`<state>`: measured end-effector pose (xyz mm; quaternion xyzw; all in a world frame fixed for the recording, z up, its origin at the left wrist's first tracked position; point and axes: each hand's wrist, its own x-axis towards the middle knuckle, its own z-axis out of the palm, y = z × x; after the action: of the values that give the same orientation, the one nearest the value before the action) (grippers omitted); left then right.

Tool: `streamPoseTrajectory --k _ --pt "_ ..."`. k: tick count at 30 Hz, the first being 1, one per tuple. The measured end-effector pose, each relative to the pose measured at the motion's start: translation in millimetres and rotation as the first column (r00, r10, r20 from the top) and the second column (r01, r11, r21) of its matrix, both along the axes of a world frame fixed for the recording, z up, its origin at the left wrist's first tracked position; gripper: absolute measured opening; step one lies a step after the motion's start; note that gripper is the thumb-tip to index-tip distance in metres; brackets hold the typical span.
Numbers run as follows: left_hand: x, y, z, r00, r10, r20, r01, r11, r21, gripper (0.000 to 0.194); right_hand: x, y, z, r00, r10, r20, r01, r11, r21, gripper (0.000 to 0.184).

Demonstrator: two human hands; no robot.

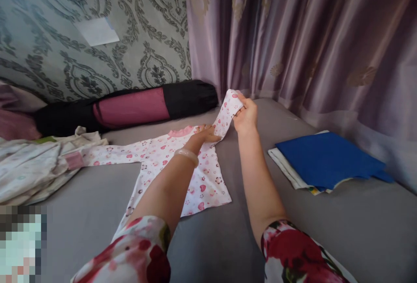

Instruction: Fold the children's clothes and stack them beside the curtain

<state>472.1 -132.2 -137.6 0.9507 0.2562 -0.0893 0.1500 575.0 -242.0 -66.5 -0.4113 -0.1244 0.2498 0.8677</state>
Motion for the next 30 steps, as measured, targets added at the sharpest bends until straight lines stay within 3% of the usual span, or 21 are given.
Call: streamPoseTrajectory --k 9,13,16,20,23,27,30 --pt "-18 4 -7.4 0.99 -0.005 0.142 0.008 1.0 -0.02 0.077 -3 3 0.0 0.998 -0.053 -0.041 0.054 0.998 0.012 0.037" --pt "-55 15 -18.4 0.943 0.091 0.32 -0.096 0.995 0.0 0.061 1 6 -5.0 0.999 -0.034 -0.041 0.035 0.999 0.026 0.033" --pt "-98 27 -28.2 0.89 0.227 0.395 -0.247 0.969 0.001 0.053 3 10 -9.3 0.999 -0.018 -0.051 0.019 1.0 0.02 0.031" --pt "-155 35 -32.3 0.784 0.412 0.464 -0.438 0.897 -0.056 0.048 -1 17 -13.1 0.996 -0.012 -0.085 0.012 1.0 0.0 0.03" --pt "-183 28 -28.8 0.658 0.558 0.506 -0.541 0.817 -0.199 0.045 -8 23 -14.2 0.996 0.002 -0.088 -0.004 1.0 -0.03 0.029" --pt "-200 11 -28.3 0.478 0.693 0.539 -0.563 0.713 -0.418 0.044 -21 31 -16.5 0.996 0.007 -0.084 -0.012 0.998 -0.06 0.03" --pt "-204 2 -35.4 0.364 0.733 0.575 -0.546 0.668 -0.505 0.041 -30 37 -22.2 0.999 0.023 -0.027 -0.026 0.99 -0.138 0.03"
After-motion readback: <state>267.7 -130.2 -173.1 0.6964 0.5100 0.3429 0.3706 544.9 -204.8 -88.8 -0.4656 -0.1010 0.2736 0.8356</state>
